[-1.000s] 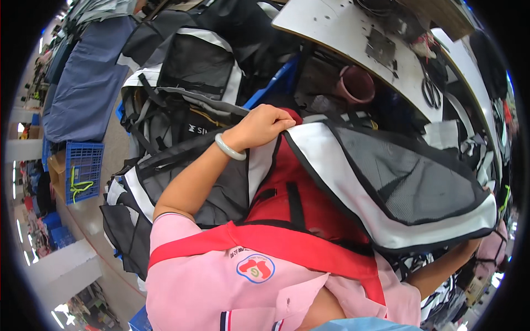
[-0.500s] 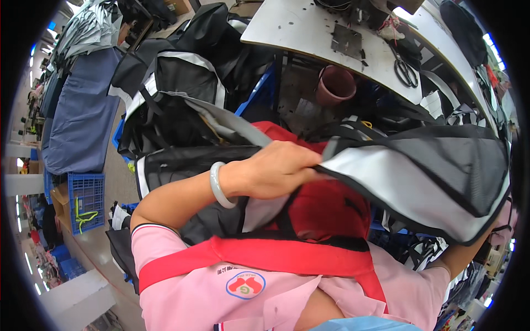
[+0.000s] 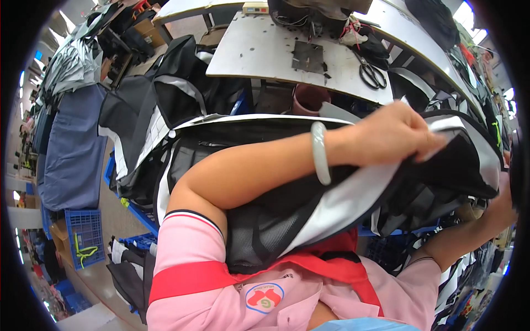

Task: Sewing and assembling parts of fabric bags using an industrial sewing machine.

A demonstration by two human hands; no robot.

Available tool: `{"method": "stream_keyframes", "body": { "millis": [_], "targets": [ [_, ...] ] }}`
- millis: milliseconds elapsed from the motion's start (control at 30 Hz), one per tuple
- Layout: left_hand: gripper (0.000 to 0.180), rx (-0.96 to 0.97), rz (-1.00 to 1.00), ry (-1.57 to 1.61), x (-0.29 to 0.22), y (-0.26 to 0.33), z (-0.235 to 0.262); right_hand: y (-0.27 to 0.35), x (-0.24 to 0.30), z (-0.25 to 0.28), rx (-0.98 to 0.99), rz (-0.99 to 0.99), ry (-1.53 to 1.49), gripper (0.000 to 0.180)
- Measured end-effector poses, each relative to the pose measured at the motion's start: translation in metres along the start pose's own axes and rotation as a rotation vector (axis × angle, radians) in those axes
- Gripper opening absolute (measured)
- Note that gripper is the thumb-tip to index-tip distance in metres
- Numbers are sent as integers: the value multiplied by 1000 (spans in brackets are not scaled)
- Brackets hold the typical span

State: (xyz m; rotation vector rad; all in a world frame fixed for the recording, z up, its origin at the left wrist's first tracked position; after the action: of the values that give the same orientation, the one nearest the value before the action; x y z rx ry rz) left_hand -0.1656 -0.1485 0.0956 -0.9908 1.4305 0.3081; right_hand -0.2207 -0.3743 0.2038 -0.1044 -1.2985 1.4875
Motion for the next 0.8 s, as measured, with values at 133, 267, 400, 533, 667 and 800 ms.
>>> {"method": "stream_keyframes", "body": {
  "millis": [133, 267, 400, 533, 667, 800],
  "targets": [
    [38, 176, 54, -39, -11, -3, 0, 57, 103, -77, 309, 374, 697, 51],
    [27, 326, 222, -226, -10, 24, 35, 32, 88, -114, 459, 313, 585, 39],
    [35, 532, 29, -904, -31, 46, 65, 39, 47, -170, 1100, -212, 68, 17],
    [44, 358, -210, -1168, -42, 54, 94, 33, 22, -207, 1156, -347, -74, 23],
    [36, 75, -133, -1024, -23, 47, 142, 22, 1, -241, 1147, -351, -85, 32],
    [25, -78, 49, -653, 15, 32, 185, 24, -28, -277, 1224, -495, -193, 34]
  ]
}}
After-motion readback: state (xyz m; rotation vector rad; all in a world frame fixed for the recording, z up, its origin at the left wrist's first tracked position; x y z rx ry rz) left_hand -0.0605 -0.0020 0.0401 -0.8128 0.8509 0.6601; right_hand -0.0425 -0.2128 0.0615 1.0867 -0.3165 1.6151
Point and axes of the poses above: each hand's wrist, its own y-axis away from the middle knuckle, its own z-axis out of the back of the hand, x = y × z, the point moved 7 cm from there along -y, towards the middle knuckle, and after that the axes turned 15 degrees about -z, right-handed, at the moved point
